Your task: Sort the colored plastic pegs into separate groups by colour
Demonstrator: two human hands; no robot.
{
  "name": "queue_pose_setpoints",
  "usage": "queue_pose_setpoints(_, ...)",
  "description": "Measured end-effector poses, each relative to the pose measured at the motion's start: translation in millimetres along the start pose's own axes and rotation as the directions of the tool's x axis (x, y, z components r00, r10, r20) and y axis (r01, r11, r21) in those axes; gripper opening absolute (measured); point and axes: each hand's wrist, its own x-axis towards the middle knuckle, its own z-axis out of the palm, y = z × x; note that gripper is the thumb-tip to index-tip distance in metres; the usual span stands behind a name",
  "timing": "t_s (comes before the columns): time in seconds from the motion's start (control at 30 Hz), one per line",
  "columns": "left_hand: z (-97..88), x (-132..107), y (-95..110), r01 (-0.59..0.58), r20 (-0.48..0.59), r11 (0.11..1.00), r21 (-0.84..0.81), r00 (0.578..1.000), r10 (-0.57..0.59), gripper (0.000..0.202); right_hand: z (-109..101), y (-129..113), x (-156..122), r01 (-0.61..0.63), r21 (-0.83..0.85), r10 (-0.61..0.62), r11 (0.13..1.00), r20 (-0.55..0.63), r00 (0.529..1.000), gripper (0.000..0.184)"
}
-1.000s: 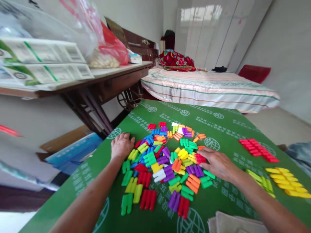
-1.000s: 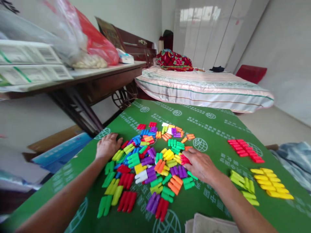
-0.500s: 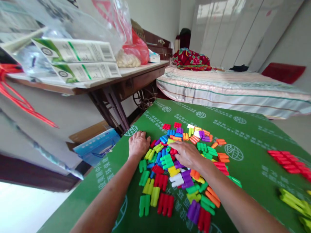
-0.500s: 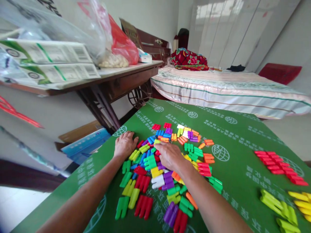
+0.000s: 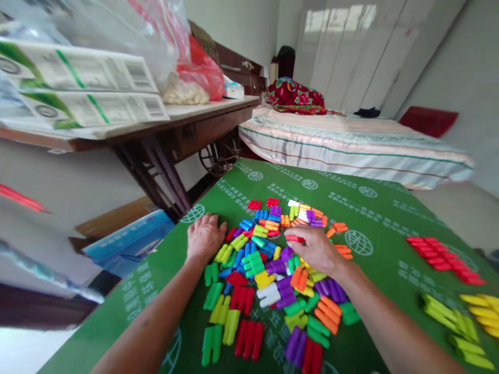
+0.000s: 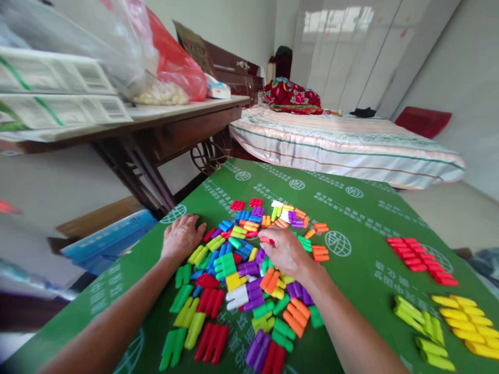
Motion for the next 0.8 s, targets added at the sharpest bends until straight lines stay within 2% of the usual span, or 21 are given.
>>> queue_pose_setpoints(0.07, -3.7, 3.0, 0.2, 0.014, 0.031, 1.0, 0.01, 0.999, -0.015, 0.054, -23.7, 14.5, -16.6, -0.076, 0.014, 0.077, 0.997, -0.083, 0.994, 0.021)
queue_pose_setpoints(0.17, -4.4, 11.1, -1.6, 0.006, 0.069, 1.0, 0.021, 0.998, -0.008, 0.063, -64.3, 48.3, -51.8, -0.233, -0.009, 0.229, 0.972, -0.161, 0.96, 0.024)
queue_pose_setpoints(0.23, -2.9, 16.3, -2.6, -0.001, 0.074, 0.999, 0.036, 0.997, -0.001, 0.066, -91.7, 75.1, -81.8, -0.35, -0.076, 0.331, 0.934, -0.189, 0.924, 0.025)
queue_pose_setpoints(0.37, -3.2, 21.2, -0.6, 0.03, 0.122, 0.996, 0.087, 0.992, -0.041, 0.073, -135.1, 124.5, -140.5, -0.574, -0.244, 0.513, 0.781, -0.274, 0.814, 0.027)
queue_pose_setpoints(0.43, -5.5, 21.6, 1.8, 0.045, 0.136, 0.994, 0.102, 0.989, -0.059, 0.076, -147.5, 142.1, -160.9, -0.622, -0.338, 0.56, 0.706, -0.272, 0.783, 0.027)
queue_pose_setpoints(0.53, -9.3, 21.5, 4.8, 0.039, 0.135, 0.994, 0.102, 0.989, -0.053, 0.078, -156.6, 156.3, -177.3, -0.642, -0.404, 0.596, 0.652, -0.252, 0.763, 0.026)
queue_pose_setpoints(0.63, -12.1, 21.1, 6.1, 0.031, 0.139, 0.996, 0.089, 0.989, -0.043, 0.077, -162.3, 159.1, -183.1, -0.669, -0.44, 0.626, 0.599, -0.264, 0.734, 0.029)
queue_pose_setpoints(0.8, -12.9, 21.5, 7.1, 0.031, 0.147, 0.996, 0.087, 0.988, -0.044, 0.079, -179.1, 154.3, -191.2, -0.696, -0.59, 0.649, 0.411, -0.347, 0.677, 0.028)
